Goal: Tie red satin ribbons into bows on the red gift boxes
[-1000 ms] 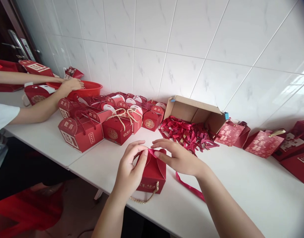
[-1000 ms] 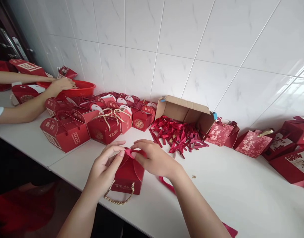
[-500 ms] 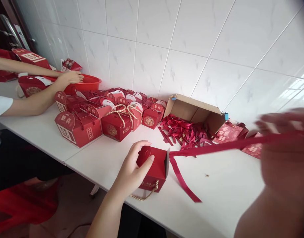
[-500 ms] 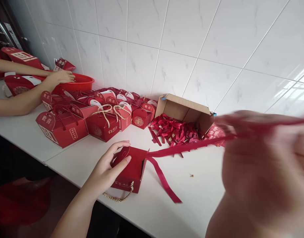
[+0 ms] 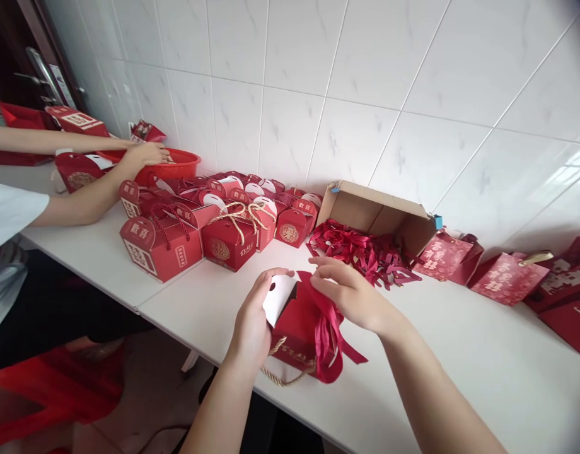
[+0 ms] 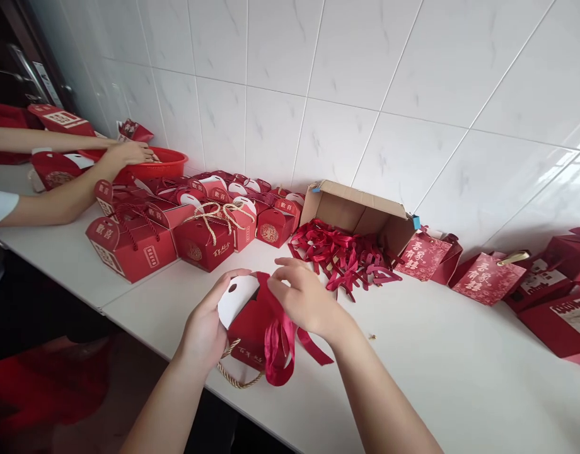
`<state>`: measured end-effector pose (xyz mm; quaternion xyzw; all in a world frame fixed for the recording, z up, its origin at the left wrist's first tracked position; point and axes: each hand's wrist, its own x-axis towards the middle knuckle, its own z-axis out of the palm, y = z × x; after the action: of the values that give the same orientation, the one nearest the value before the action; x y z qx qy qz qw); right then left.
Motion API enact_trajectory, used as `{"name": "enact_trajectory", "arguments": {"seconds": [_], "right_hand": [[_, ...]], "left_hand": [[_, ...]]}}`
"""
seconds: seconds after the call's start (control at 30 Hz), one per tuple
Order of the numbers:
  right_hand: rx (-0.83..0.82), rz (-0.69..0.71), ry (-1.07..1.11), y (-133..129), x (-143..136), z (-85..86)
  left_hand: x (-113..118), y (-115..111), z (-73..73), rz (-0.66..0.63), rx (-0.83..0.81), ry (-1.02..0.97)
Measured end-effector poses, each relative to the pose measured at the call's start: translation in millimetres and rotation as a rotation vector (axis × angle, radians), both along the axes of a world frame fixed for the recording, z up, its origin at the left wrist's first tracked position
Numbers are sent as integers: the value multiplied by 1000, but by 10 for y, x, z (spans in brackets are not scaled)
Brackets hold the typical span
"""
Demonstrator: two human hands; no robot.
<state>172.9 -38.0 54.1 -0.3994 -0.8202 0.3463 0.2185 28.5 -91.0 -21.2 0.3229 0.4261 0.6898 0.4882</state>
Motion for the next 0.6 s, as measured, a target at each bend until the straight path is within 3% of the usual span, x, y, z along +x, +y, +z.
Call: {"name": "enact_trajectory", "arguments": {"seconds": [0.1,0.3,0.6], "right_hand": [[-9,49,-67,6,-84,-84],[-68,193,-82,-36,-81,-112],[20,163,-65,-11,-159,-208]], "left_hand": [[14,-1,8,-13,21,-105],[37,-15,-1,28,72,-108],[94,-15,26,-36,82,-294]]}}
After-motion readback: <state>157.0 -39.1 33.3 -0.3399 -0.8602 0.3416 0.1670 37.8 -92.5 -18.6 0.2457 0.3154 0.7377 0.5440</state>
